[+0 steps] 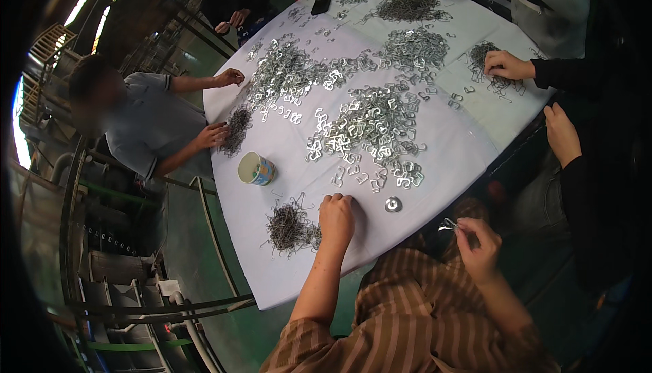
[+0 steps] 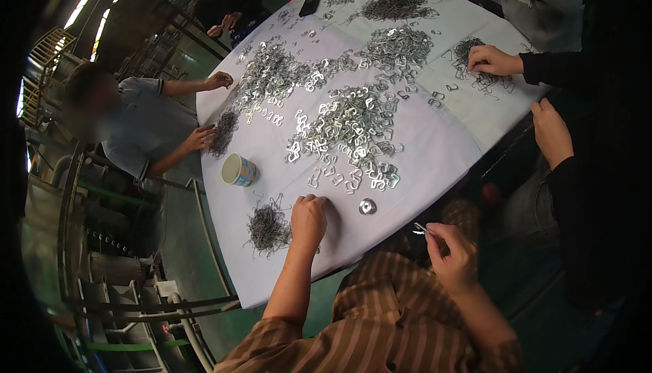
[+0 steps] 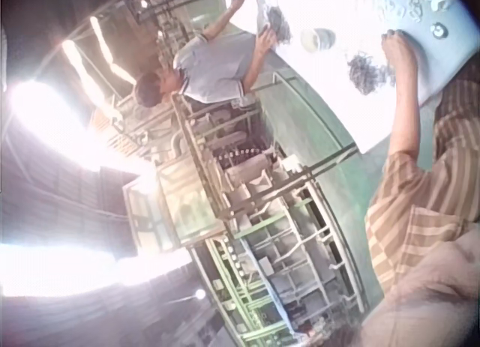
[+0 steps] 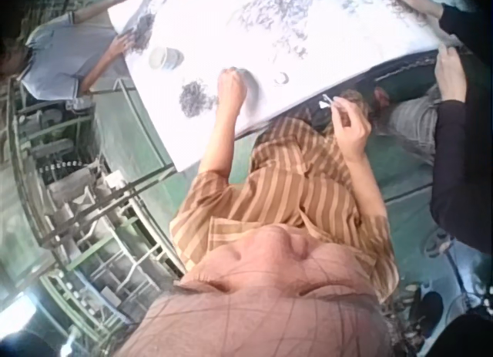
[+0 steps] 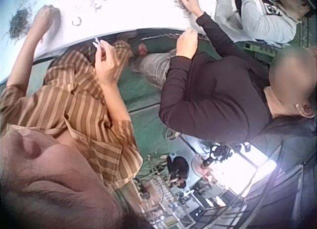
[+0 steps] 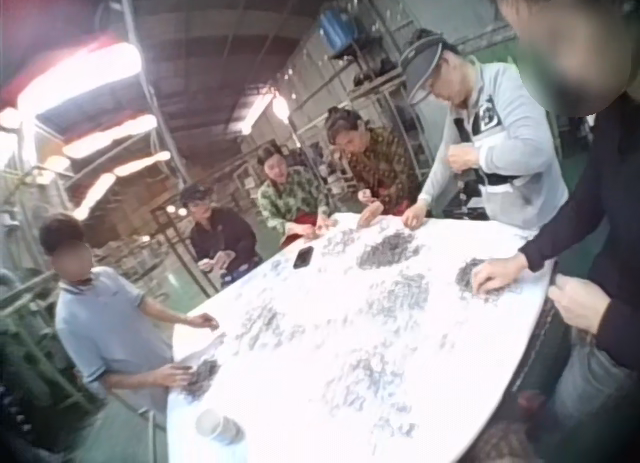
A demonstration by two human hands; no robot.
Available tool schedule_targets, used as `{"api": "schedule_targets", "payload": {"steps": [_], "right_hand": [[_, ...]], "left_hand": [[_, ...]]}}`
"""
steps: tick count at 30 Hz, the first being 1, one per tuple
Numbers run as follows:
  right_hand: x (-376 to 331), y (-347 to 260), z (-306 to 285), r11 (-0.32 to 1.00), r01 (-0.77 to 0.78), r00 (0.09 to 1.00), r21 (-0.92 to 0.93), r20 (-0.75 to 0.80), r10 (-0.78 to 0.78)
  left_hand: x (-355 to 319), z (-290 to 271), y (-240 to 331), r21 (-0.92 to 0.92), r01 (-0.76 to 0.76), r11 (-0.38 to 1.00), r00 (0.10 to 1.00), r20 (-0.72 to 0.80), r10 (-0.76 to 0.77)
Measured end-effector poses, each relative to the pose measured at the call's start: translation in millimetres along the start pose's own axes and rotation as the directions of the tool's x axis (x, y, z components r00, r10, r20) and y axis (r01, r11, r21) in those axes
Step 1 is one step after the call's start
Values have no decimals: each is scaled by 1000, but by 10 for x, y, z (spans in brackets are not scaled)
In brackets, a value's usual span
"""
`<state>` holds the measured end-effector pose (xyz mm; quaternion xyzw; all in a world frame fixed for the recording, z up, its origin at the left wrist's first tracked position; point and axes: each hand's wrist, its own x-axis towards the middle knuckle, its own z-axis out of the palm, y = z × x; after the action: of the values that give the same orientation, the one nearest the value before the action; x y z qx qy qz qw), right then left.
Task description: The person sits at a table with several others and repeatedly picks up small metal clips and wire pieces, then joins them together by hand. The assembled units are placed back on the table among other similar parts.
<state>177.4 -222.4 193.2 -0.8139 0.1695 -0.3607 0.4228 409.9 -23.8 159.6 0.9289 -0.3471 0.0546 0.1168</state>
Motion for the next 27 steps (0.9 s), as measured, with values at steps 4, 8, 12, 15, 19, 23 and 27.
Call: {"api": "schedule_targets", "payload": {"steps": [4,8,12,15,19,23,27], "right_hand": [[-19,40,19,1000,14,1000,-7,5,-14],[-35,41,6,1000,-22,1000,-3,2,22],[-46,65,16,1000,17,1000,-10,-18,-17],[-22,21,9,1000,-4,1000,-5,-6,4],[-44,34,20,1000,6,1000,-6,-5,-6],[-52,9,1,1000,0,1000,-6,-10,0],[-56,21,7,1000,2,1000,-3,-2,-2]], "left_hand": [[-223,-42,-31,-145,-63,987,998,17,66],[-235,-284,-215,-91,132,987,988,-72,-139],[-390,-269,-220,-32,108,994,994,36,-107],[-496,-107,-94,-84,29,996,999,19,-28],[-471,-136,25,-270,-37,962,999,-46,26],[-449,-205,-156,-145,95,985,993,-55,-103],[-519,-198,-122,-106,85,991,996,-25,-89]]}}
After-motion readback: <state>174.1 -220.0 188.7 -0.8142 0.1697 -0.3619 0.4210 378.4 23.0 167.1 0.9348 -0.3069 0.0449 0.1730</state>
